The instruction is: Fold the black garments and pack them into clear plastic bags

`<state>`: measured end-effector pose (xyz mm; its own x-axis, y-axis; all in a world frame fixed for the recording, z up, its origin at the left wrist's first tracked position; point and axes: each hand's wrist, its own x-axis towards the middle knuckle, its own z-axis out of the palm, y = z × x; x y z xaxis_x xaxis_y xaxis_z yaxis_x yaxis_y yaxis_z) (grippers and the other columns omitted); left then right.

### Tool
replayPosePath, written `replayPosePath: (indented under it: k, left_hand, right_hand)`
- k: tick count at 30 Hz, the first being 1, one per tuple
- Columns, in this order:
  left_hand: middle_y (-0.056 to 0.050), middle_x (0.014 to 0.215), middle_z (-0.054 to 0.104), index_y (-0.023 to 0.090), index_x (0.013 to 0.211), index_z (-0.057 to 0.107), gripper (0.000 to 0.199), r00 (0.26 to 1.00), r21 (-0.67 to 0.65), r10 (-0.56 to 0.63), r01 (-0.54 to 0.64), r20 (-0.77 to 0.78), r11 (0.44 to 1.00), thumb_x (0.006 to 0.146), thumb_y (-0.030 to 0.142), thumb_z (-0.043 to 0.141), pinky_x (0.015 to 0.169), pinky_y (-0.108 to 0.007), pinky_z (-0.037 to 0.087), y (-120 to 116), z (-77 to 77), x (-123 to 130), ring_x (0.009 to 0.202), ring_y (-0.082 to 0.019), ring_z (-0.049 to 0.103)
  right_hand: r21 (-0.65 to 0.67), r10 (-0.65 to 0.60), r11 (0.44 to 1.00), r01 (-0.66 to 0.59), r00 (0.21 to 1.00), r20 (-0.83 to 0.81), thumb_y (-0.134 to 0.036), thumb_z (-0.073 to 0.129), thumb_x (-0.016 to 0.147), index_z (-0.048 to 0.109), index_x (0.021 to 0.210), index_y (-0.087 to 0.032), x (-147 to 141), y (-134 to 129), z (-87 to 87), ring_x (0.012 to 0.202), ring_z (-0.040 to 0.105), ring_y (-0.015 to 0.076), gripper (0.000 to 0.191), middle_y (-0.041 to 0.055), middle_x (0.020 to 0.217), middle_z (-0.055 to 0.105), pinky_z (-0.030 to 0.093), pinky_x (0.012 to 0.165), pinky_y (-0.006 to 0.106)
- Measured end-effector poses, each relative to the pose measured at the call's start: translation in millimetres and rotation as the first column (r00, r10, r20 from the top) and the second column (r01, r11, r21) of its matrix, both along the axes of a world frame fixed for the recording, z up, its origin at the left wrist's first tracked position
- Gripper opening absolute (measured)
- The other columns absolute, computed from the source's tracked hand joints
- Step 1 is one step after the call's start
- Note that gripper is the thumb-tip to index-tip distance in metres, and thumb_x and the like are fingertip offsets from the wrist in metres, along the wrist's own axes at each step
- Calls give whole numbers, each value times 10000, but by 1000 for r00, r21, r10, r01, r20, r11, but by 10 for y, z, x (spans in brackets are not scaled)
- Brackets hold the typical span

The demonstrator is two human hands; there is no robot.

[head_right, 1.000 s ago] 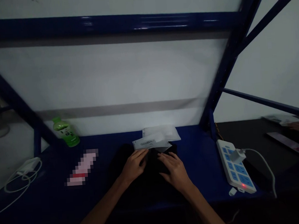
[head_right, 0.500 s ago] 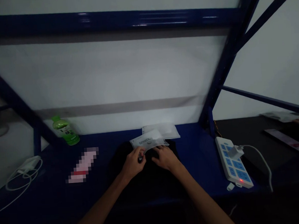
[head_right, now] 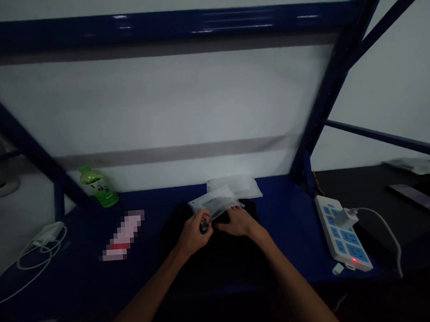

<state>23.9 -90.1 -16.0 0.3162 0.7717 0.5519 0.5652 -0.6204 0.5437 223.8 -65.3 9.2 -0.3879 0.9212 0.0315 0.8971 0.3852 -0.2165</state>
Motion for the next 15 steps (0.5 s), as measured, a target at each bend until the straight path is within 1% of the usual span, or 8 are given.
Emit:
replayPosePath:
  k: [2,3,5,7,9,13,15]
  left_hand:
    - [8,803,589,232,1019,512,284,1000,-1,-6,6,-2,1000,777,88,550,745,-266,504,-6,16,0,757,-159,614]
    - [10,801,590,232,1025,512,290,1000,-1,-8,8,-5,1000,776,88,550,752,-266,505,-7,20,-1,758,-158,616]
    - [12,799,595,229,1040,514,301,1000,2,-14,14,-11,1000,777,88,552,767,-268,508,-7,19,-2,764,-157,619]
    - [11,802,602,226,1051,518,306,1000,6,-15,15,-17,1000,780,90,554,775,-270,508,-4,9,-4,770,-158,622]
    - [9,809,608,225,1050,523,307,1000,7,-13,13,-23,1000,777,90,559,770,-268,508,-3,-3,-5,776,-159,625]
    - [7,836,615,232,1053,521,330,999,6,-14,14,-39,1000,765,75,562,759,-264,504,-4,-16,-3,788,-160,627]
    - [8,838,618,236,1057,515,343,999,7,-18,19,-46,1000,762,65,559,758,-266,505,-6,-13,-2,782,-159,628]
  right_hand:
    - [-39,94,995,-93,995,14,-532,662,790,513,1386,-225,128,9,38,1277,511,253,687,80,1381,575,406,1034,336]
    - [-48,117,992,-116,993,27,-503,678,781,517,1387,-234,166,7,48,1285,502,256,683,75,1396,563,399,1043,338]
    - [-45,118,992,-115,991,60,-434,669,793,533,1378,-217,183,-13,48,1298,482,292,639,103,1414,543,367,1072,394]
    - [-28,85,996,-83,992,95,-388,627,827,544,1370,-210,145,-48,32,1304,466,329,578,129,1417,534,335,1085,461]
    - [-15,44,999,-43,991,129,-373,585,862,560,1353,-220,83,-88,18,1296,468,346,515,136,1405,543,333,1072,496]
    - [2,-62,998,63,980,189,-393,520,917,616,1277,-226,-76,-126,50,1199,553,357,408,157,1329,603,402,977,516]
    - [17,-122,993,121,971,204,-415,476,944,645,1230,-217,-180,-110,86,1141,592,365,387,177,1281,631,422,926,531]
